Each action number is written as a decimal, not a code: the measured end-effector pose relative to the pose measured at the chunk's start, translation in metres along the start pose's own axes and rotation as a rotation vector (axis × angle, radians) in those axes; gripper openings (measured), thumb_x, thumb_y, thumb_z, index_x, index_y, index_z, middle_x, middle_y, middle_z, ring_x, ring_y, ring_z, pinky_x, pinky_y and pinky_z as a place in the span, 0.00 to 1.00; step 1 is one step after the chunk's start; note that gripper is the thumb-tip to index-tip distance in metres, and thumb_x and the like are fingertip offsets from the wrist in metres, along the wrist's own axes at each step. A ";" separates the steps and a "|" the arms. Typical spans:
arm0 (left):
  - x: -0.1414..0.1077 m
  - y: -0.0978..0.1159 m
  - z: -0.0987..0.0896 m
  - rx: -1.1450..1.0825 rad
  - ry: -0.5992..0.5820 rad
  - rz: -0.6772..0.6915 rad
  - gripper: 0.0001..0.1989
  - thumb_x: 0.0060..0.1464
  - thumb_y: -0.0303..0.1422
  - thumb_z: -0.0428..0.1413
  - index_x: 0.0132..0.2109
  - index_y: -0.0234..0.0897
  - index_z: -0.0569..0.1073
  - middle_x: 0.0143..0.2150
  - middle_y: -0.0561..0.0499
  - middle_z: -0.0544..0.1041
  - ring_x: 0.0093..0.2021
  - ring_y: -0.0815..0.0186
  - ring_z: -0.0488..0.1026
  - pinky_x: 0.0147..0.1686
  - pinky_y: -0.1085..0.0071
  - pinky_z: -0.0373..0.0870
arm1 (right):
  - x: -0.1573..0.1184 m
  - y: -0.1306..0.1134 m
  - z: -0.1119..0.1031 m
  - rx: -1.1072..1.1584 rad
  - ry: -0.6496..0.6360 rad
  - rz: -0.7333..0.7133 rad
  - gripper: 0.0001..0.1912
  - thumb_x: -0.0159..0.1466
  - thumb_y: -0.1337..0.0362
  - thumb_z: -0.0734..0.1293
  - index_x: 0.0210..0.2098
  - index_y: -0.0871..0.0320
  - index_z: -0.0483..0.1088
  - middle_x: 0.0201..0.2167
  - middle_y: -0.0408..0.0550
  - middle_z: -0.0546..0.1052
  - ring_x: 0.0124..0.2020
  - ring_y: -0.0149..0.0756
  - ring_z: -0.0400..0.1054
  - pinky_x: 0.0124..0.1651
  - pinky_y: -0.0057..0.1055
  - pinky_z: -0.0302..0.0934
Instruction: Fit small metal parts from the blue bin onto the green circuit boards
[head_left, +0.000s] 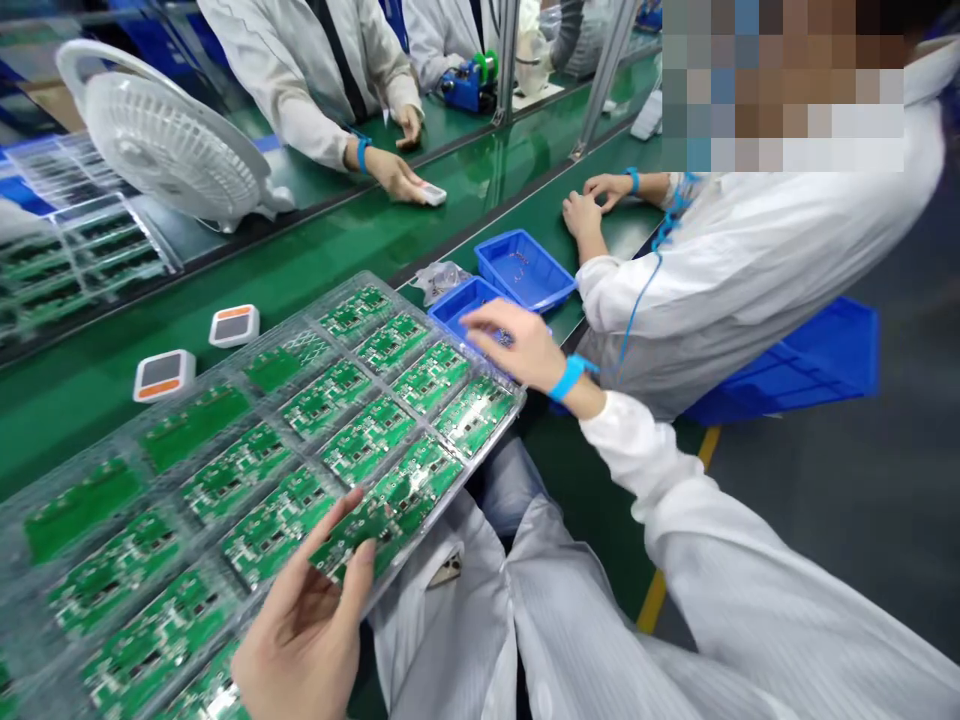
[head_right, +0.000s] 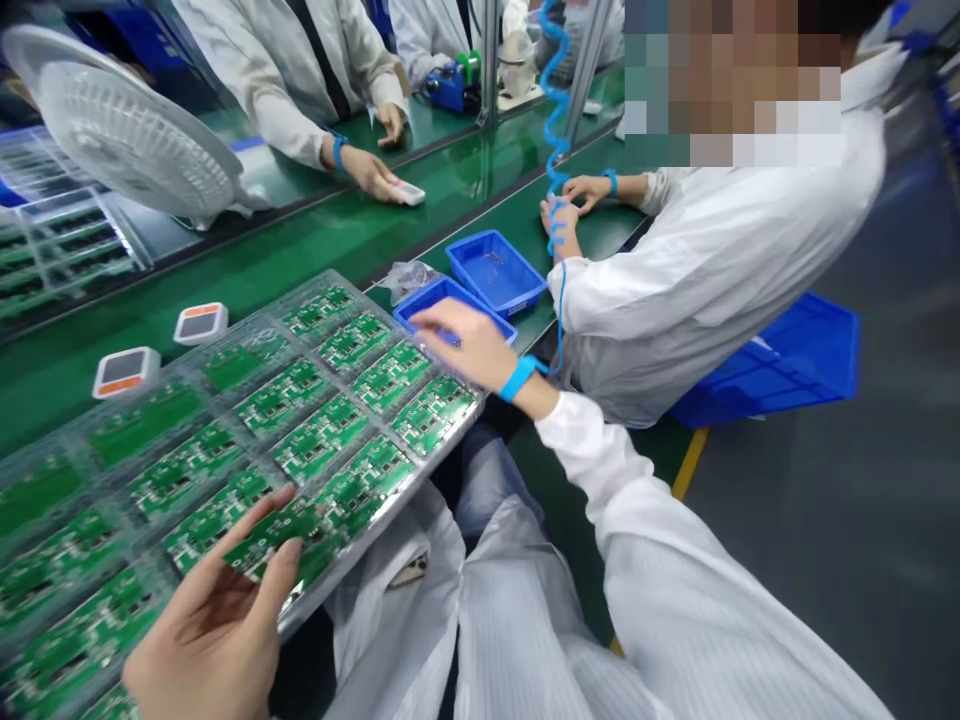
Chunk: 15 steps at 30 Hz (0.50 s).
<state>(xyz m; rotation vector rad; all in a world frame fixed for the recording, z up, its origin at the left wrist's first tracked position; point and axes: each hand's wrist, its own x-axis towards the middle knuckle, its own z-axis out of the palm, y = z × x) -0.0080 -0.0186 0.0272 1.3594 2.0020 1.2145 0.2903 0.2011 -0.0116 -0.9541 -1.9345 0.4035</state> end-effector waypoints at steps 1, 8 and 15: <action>0.000 -0.001 -0.003 0.009 0.015 0.003 0.24 0.62 0.43 0.71 0.64 0.49 0.87 0.23 0.60 0.60 0.25 0.70 0.53 0.23 0.74 0.52 | 0.014 0.026 -0.015 -0.134 -0.003 0.103 0.14 0.79 0.60 0.68 0.56 0.60 0.82 0.53 0.56 0.86 0.51 0.43 0.81 0.62 0.43 0.75; -0.004 0.000 -0.012 0.020 0.085 -0.007 0.23 0.62 0.43 0.71 0.62 0.48 0.88 0.23 0.60 0.59 0.25 0.70 0.53 0.24 0.75 0.54 | 0.076 0.146 -0.072 -0.693 -0.445 0.532 0.15 0.73 0.71 0.69 0.54 0.67 0.87 0.56 0.66 0.87 0.59 0.52 0.81 0.69 0.43 0.70; -0.007 -0.002 -0.017 0.075 0.184 -0.018 0.21 0.63 0.40 0.72 0.63 0.51 0.87 0.23 0.59 0.61 0.27 0.68 0.55 0.28 0.69 0.58 | 0.085 0.170 -0.059 -0.740 -0.544 0.548 0.13 0.73 0.68 0.73 0.50 0.70 0.87 0.54 0.72 0.86 0.59 0.56 0.80 0.70 0.46 0.69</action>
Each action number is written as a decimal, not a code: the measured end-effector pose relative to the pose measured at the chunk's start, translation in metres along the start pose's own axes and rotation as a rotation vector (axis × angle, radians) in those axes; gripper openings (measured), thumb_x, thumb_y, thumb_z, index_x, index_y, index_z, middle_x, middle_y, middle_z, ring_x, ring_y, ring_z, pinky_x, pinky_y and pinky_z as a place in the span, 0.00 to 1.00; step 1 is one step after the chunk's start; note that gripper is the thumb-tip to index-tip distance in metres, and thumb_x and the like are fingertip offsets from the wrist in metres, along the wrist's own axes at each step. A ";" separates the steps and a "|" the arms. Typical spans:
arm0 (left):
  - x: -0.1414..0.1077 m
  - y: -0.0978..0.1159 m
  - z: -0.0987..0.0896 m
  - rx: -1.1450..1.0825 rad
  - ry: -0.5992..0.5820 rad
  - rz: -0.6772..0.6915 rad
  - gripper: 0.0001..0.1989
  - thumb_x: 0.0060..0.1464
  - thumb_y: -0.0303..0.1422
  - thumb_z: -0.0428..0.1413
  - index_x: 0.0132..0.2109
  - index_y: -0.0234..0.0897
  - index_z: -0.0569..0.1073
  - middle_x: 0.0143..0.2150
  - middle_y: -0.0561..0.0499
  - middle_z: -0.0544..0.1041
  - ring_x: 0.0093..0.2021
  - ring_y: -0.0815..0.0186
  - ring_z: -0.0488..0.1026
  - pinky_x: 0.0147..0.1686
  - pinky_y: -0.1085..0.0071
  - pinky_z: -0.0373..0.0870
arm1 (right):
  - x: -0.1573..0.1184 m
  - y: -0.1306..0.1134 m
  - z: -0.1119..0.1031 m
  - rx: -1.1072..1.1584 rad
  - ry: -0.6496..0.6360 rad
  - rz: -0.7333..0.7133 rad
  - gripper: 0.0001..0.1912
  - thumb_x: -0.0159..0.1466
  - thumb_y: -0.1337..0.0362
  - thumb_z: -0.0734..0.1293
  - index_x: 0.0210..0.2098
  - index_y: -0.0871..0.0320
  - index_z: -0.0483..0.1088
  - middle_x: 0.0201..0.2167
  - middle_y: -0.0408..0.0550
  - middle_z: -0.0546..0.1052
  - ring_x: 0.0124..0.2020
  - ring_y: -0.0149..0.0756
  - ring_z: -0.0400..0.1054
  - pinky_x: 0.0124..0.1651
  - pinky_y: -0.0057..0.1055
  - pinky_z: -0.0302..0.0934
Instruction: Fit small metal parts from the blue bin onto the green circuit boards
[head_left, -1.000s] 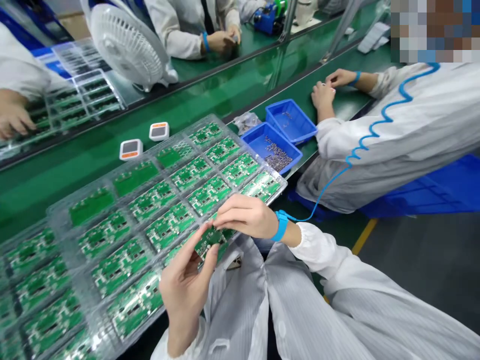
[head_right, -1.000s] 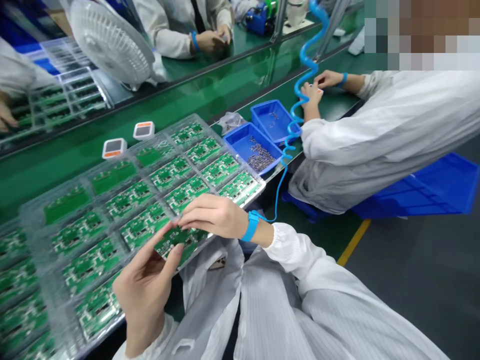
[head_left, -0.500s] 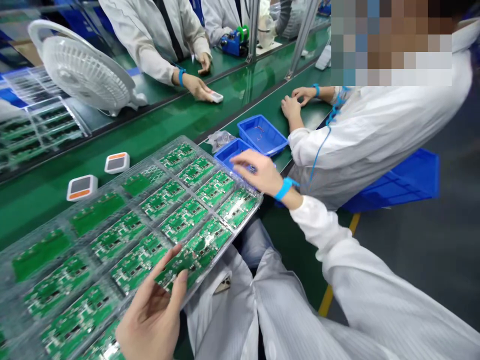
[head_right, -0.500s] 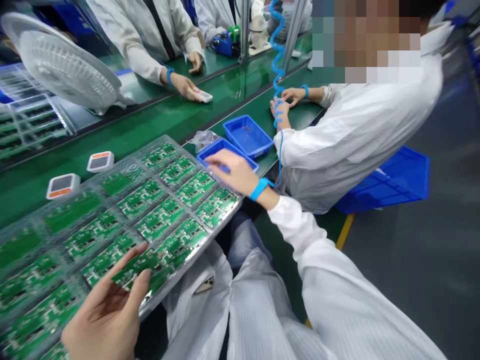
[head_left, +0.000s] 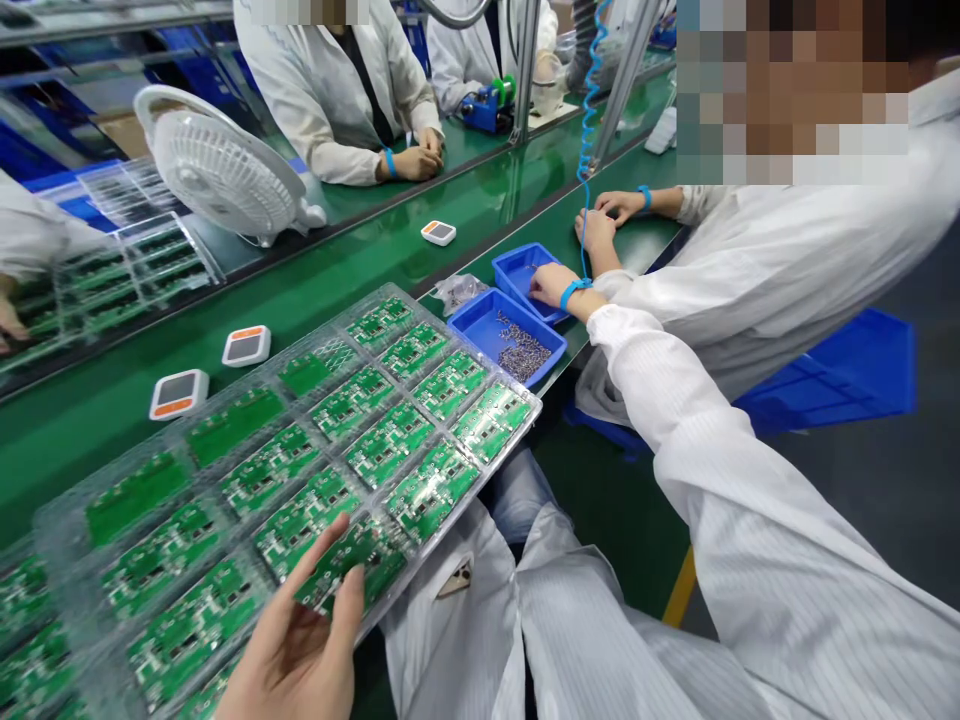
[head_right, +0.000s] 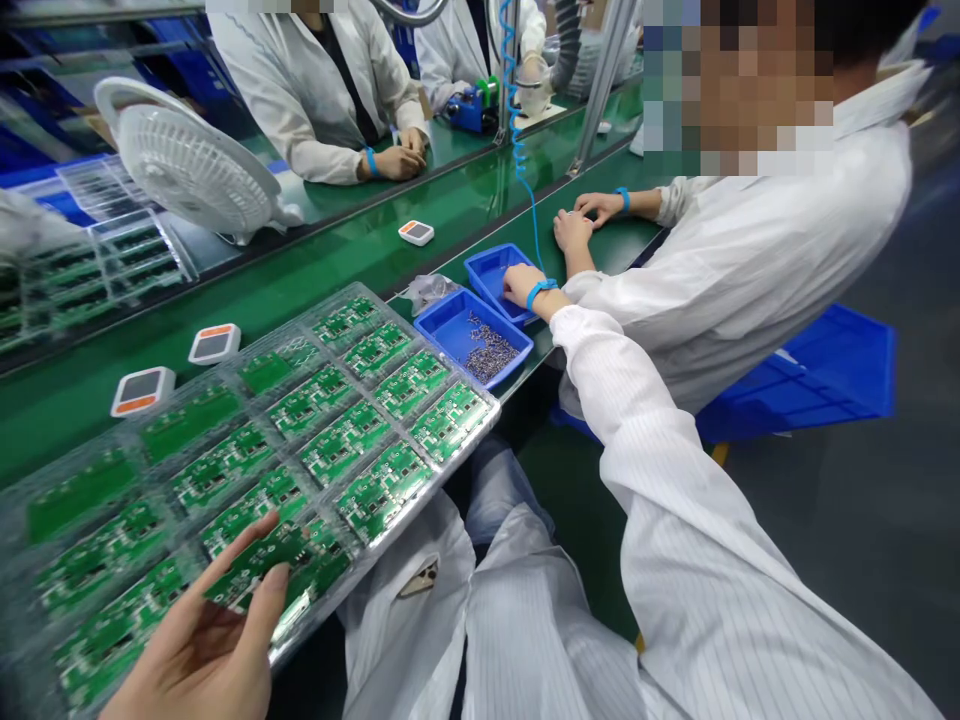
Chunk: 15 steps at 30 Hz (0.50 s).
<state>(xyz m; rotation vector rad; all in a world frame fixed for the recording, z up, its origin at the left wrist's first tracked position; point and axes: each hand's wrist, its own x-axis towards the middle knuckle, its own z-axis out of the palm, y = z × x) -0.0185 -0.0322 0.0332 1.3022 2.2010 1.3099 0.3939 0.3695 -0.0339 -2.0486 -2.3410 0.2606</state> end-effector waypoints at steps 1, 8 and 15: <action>0.000 0.001 -0.001 -0.004 0.006 0.005 0.21 0.63 0.40 0.72 0.63 0.52 0.87 0.23 0.59 0.61 0.27 0.68 0.55 0.27 0.69 0.57 | 0.003 0.000 0.001 -0.007 -0.004 0.001 0.13 0.73 0.67 0.72 0.50 0.70 0.86 0.54 0.73 0.86 0.60 0.58 0.80 0.70 0.47 0.69; 0.003 0.009 -0.002 -0.013 -0.001 0.028 0.21 0.64 0.39 0.72 0.63 0.53 0.87 0.22 0.60 0.61 0.26 0.69 0.55 0.28 0.67 0.57 | 0.016 -0.001 0.007 0.002 -0.020 0.018 0.11 0.68 0.72 0.71 0.47 0.69 0.85 0.53 0.72 0.86 0.59 0.55 0.79 0.69 0.45 0.69; 0.002 -0.001 -0.005 -0.041 0.020 0.023 0.22 0.63 0.38 0.72 0.63 0.52 0.87 0.22 0.61 0.61 0.26 0.68 0.54 0.29 0.65 0.55 | 0.018 0.000 -0.007 0.146 0.052 0.056 0.17 0.73 0.68 0.65 0.52 0.70 0.82 0.54 0.68 0.86 0.53 0.48 0.79 0.63 0.40 0.71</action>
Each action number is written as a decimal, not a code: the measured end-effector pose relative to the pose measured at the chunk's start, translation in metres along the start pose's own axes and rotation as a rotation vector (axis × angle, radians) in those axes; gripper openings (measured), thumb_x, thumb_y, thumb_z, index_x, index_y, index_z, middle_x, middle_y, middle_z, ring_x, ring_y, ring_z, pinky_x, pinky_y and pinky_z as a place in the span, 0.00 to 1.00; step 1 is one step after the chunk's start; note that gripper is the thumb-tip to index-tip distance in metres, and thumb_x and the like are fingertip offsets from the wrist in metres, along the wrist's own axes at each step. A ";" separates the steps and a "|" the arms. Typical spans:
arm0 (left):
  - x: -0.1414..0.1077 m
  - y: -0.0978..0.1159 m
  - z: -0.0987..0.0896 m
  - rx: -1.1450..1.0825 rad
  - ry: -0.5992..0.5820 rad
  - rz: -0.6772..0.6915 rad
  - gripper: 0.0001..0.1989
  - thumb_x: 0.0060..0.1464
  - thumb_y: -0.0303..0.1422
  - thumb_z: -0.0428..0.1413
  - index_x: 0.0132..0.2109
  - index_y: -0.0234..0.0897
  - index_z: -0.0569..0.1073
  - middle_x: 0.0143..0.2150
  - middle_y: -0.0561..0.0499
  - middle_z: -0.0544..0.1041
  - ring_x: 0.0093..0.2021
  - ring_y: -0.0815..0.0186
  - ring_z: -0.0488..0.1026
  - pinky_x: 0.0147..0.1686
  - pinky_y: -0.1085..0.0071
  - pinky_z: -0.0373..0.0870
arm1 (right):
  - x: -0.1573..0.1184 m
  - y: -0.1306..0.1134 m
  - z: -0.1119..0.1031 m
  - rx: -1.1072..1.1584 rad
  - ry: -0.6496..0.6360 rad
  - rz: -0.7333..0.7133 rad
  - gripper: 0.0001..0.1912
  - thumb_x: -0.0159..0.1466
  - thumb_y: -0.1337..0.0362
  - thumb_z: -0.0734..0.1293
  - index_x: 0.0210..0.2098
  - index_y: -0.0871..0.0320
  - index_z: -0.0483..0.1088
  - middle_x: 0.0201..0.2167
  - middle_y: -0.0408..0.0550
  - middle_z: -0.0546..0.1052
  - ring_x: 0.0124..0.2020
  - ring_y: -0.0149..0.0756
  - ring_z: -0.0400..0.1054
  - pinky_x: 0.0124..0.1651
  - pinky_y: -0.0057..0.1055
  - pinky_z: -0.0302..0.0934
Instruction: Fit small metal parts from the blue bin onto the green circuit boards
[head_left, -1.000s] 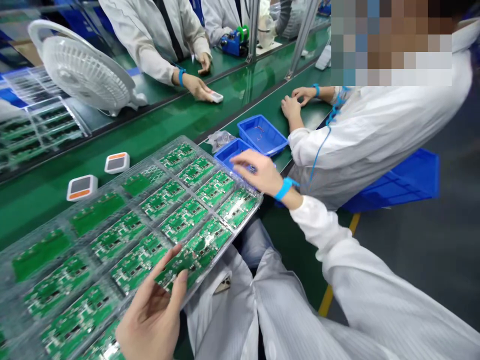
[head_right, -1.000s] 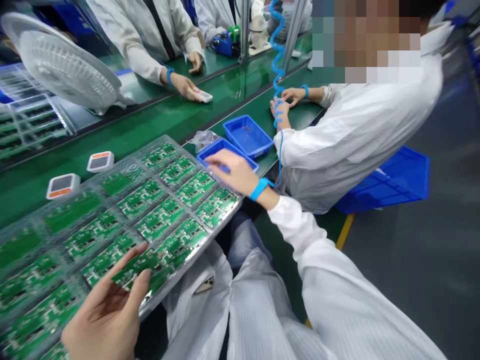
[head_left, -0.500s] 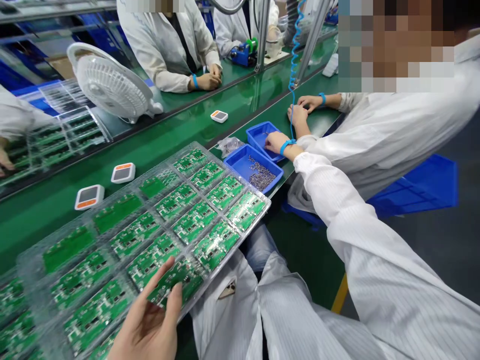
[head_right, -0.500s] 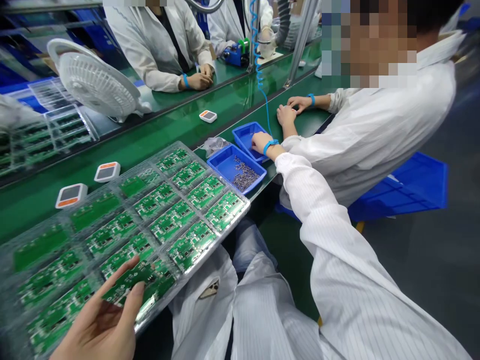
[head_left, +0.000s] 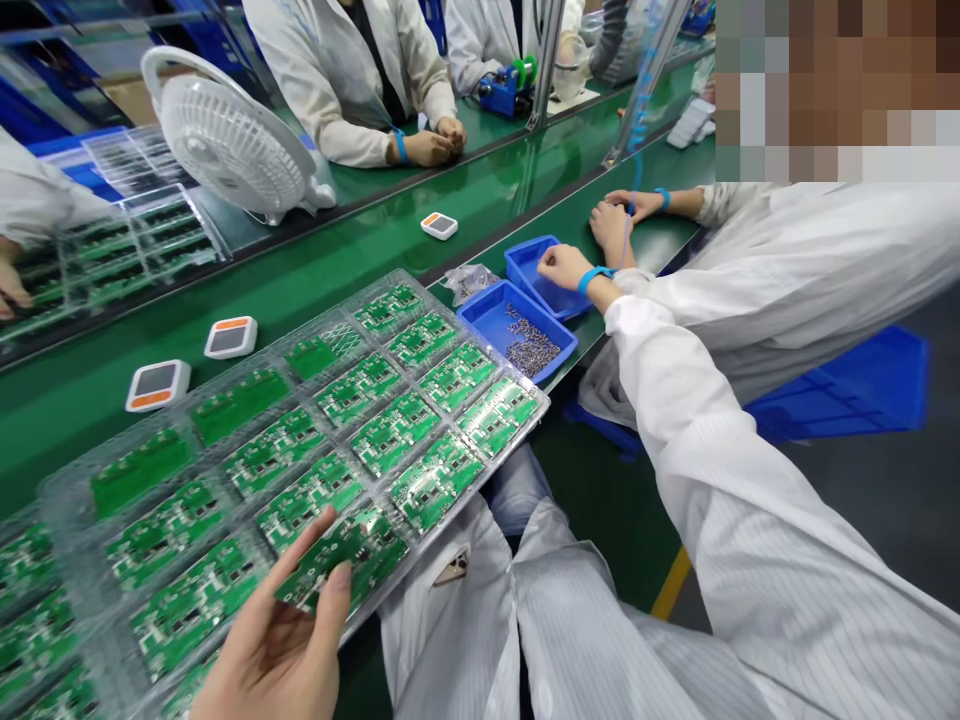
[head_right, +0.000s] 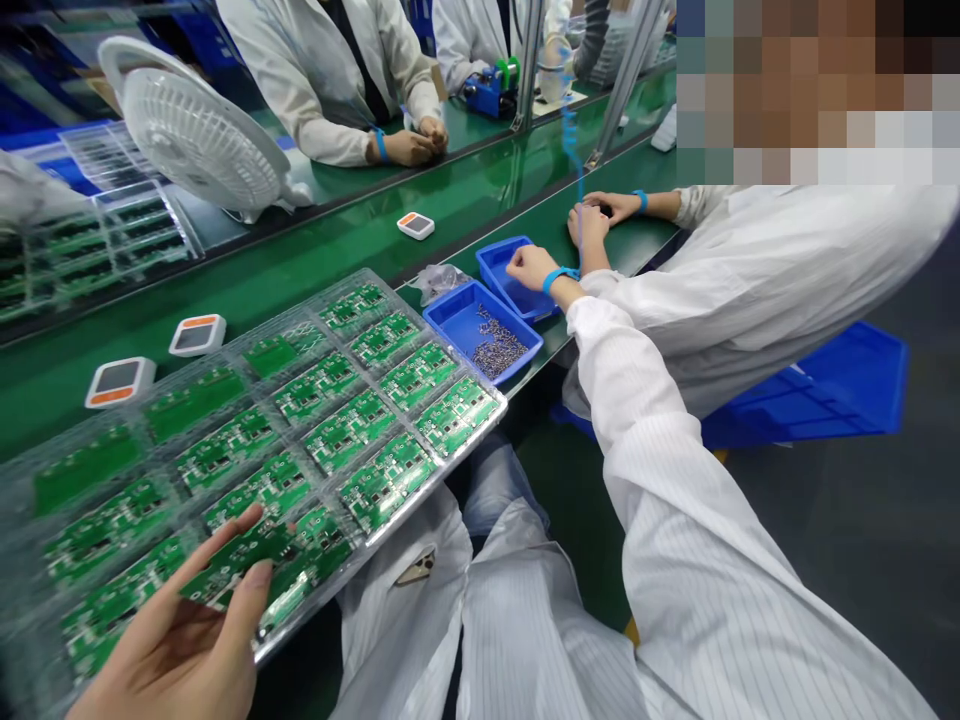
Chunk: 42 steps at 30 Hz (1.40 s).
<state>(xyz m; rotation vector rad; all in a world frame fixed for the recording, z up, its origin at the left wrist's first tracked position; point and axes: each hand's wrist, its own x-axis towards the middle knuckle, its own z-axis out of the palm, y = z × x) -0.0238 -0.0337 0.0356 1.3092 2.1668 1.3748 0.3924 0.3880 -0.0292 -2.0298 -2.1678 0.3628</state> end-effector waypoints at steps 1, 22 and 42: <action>0.000 -0.002 0.000 -0.001 -0.005 -0.009 0.22 0.63 0.39 0.72 0.63 0.51 0.87 0.22 0.61 0.61 0.26 0.68 0.54 0.29 0.65 0.55 | 0.000 0.001 -0.001 0.028 -0.003 0.011 0.18 0.74 0.68 0.63 0.52 0.70 0.82 0.52 0.66 0.87 0.50 0.46 0.80 0.61 0.39 0.72; 0.004 -0.026 0.003 -0.120 -0.078 -0.049 0.28 0.58 0.43 0.74 0.63 0.43 0.84 0.32 0.59 0.73 0.26 0.73 0.67 0.26 0.76 0.68 | -0.027 0.011 -0.003 0.606 0.016 0.148 0.15 0.72 0.73 0.70 0.29 0.57 0.69 0.25 0.45 0.76 0.28 0.32 0.70 0.34 0.26 0.66; 0.024 -0.004 0.039 -0.049 -0.200 0.432 0.09 0.72 0.31 0.65 0.55 0.44 0.85 0.46 0.53 0.88 0.35 0.67 0.80 0.63 0.57 0.82 | -0.187 -0.165 0.018 1.453 -0.514 -0.479 0.19 0.69 0.50 0.81 0.37 0.59 0.76 0.36 0.45 0.81 0.33 0.30 0.75 0.39 0.27 0.74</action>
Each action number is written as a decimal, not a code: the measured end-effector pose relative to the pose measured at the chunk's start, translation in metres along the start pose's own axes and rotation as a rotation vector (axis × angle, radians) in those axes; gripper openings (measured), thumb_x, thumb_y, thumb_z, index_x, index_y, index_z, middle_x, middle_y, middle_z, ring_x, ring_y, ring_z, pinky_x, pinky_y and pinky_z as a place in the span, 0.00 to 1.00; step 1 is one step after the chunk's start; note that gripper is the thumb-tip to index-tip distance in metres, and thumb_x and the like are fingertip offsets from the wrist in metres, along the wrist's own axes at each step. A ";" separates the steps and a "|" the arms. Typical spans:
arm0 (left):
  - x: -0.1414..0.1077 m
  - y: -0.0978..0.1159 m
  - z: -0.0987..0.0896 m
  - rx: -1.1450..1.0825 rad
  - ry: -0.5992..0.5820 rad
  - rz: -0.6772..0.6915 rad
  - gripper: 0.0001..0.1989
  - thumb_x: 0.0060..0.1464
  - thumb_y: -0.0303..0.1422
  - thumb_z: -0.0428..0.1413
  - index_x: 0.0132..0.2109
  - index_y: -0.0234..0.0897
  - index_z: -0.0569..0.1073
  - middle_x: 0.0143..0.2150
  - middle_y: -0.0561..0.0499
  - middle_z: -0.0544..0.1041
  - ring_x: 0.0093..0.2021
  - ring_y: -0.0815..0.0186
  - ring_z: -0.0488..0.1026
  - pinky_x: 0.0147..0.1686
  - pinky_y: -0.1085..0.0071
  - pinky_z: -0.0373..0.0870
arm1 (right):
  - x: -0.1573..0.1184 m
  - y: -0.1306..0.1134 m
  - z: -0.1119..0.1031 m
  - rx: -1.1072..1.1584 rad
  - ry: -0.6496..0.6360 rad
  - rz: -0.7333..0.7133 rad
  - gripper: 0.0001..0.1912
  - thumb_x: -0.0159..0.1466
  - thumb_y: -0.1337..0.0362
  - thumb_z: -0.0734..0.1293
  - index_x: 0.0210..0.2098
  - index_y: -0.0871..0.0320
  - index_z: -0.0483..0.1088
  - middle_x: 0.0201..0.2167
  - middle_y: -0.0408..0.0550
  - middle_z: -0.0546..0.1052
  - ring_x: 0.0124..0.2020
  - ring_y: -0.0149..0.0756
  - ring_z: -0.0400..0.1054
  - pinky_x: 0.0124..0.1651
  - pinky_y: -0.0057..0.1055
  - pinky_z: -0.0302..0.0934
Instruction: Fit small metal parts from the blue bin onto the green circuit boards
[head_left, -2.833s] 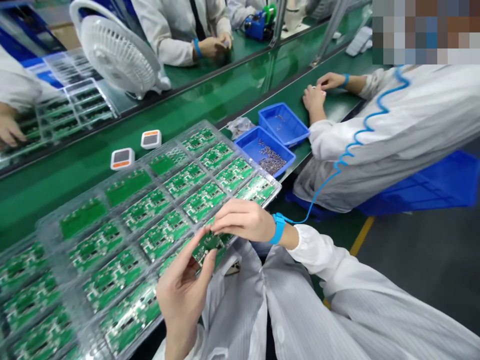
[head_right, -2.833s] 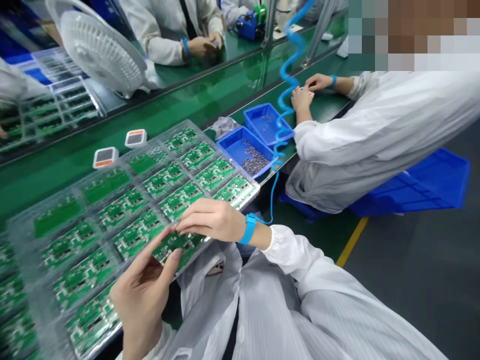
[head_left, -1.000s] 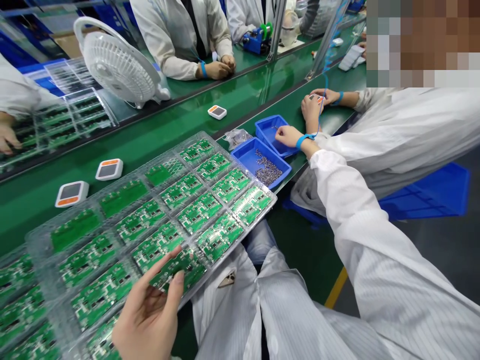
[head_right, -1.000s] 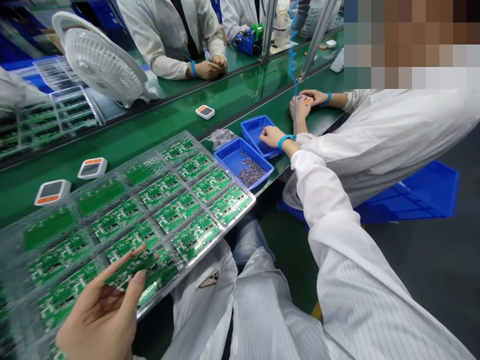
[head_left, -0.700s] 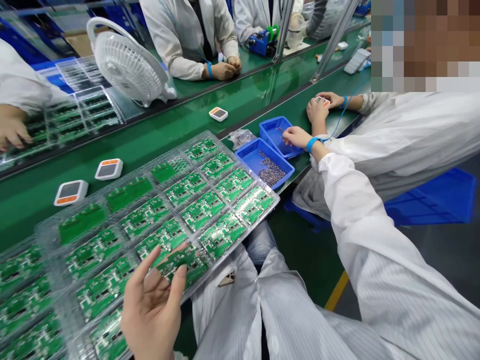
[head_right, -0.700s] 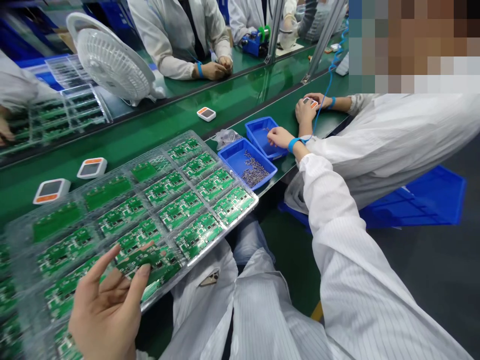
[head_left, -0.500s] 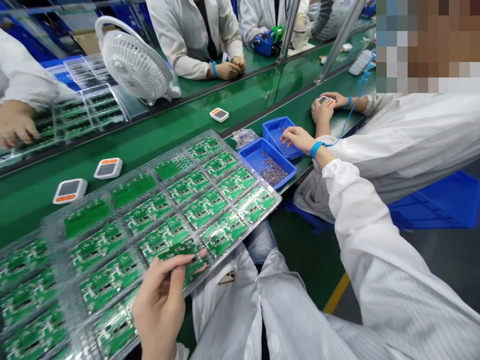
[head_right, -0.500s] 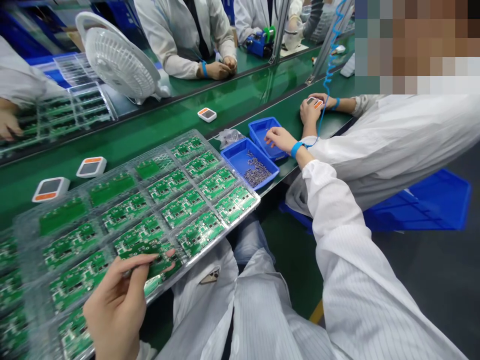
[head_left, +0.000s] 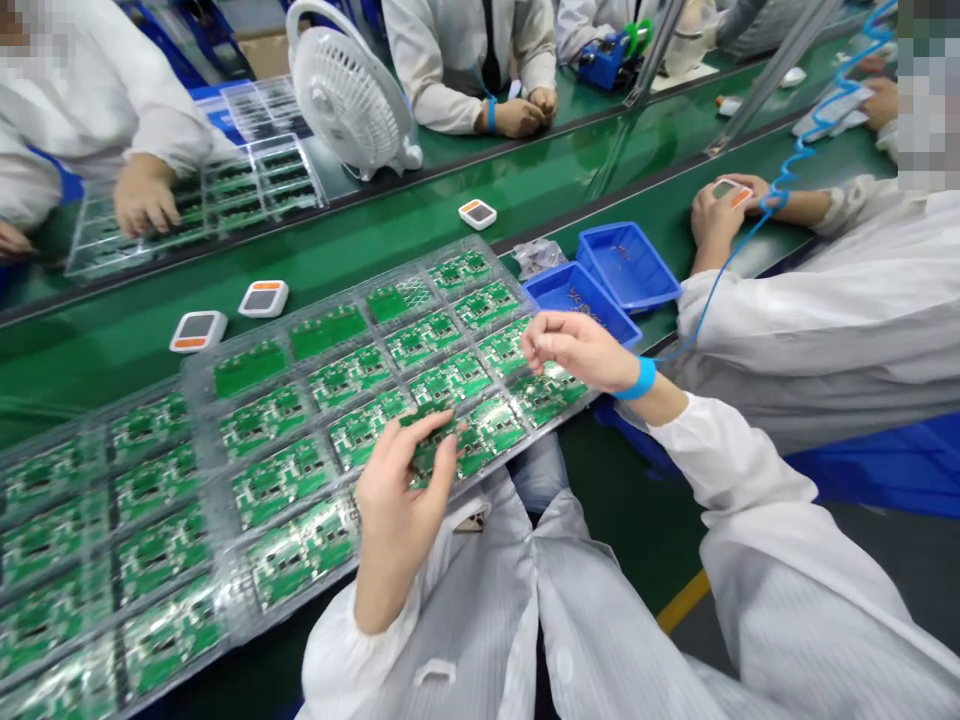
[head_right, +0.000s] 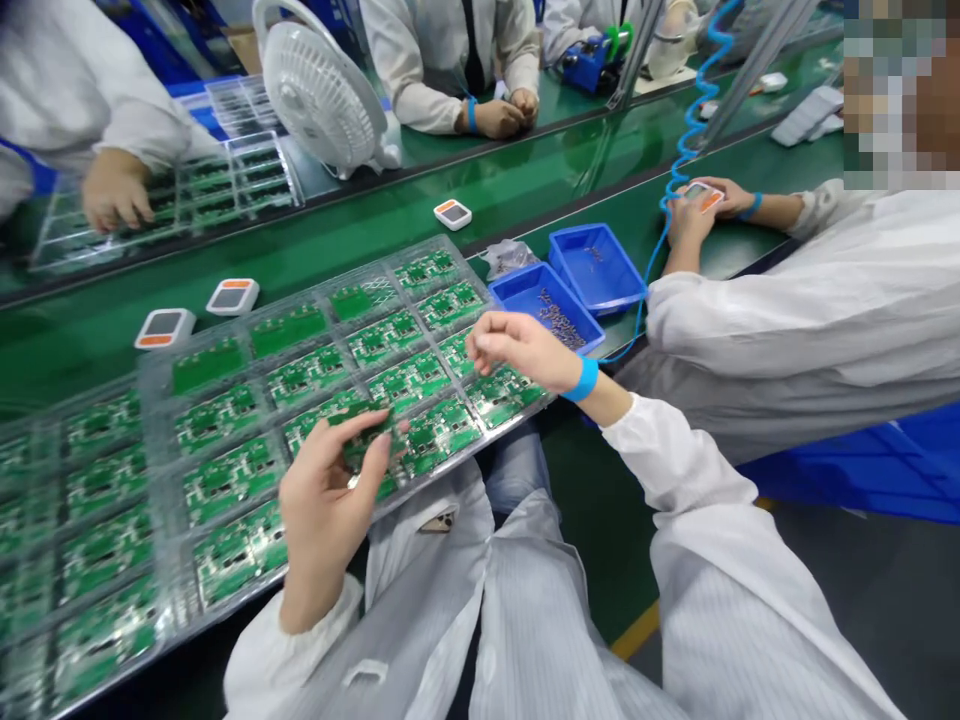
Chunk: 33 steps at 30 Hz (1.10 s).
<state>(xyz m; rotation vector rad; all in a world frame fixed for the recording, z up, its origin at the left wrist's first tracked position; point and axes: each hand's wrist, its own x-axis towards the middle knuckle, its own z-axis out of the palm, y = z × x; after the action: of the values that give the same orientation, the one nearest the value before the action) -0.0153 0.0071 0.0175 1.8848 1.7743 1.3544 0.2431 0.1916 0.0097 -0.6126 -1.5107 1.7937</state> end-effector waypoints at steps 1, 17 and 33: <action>0.004 0.002 0.003 0.006 0.010 0.032 0.09 0.72 0.30 0.65 0.56 0.42 0.85 0.48 0.51 0.88 0.40 0.65 0.83 0.59 0.59 0.84 | -0.003 0.001 0.016 0.015 -0.060 0.004 0.19 0.71 0.50 0.80 0.38 0.59 0.76 0.36 0.45 0.80 0.33 0.30 0.75 0.39 0.28 0.74; -0.012 -0.017 0.011 -0.045 0.036 0.330 0.16 0.71 0.23 0.65 0.62 0.43 0.83 0.61 0.46 0.87 0.59 0.61 0.88 0.61 0.64 0.87 | -0.024 0.012 0.091 0.212 -0.218 0.284 0.21 0.71 0.48 0.81 0.40 0.59 0.76 0.36 0.46 0.82 0.35 0.30 0.78 0.41 0.26 0.75; -0.020 -0.022 0.006 0.099 0.120 0.385 0.14 0.69 0.22 0.65 0.57 0.41 0.83 0.56 0.46 0.89 0.49 0.61 0.91 0.50 0.70 0.87 | -0.029 0.024 0.110 0.027 -0.196 0.164 0.20 0.76 0.46 0.74 0.39 0.55 0.71 0.26 0.37 0.70 0.26 0.29 0.63 0.31 0.28 0.61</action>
<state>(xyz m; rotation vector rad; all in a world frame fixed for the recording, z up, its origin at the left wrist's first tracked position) -0.0229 -0.0031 -0.0102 2.3364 1.6115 1.5570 0.1755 0.0968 0.0066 -0.5755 -1.6010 2.0465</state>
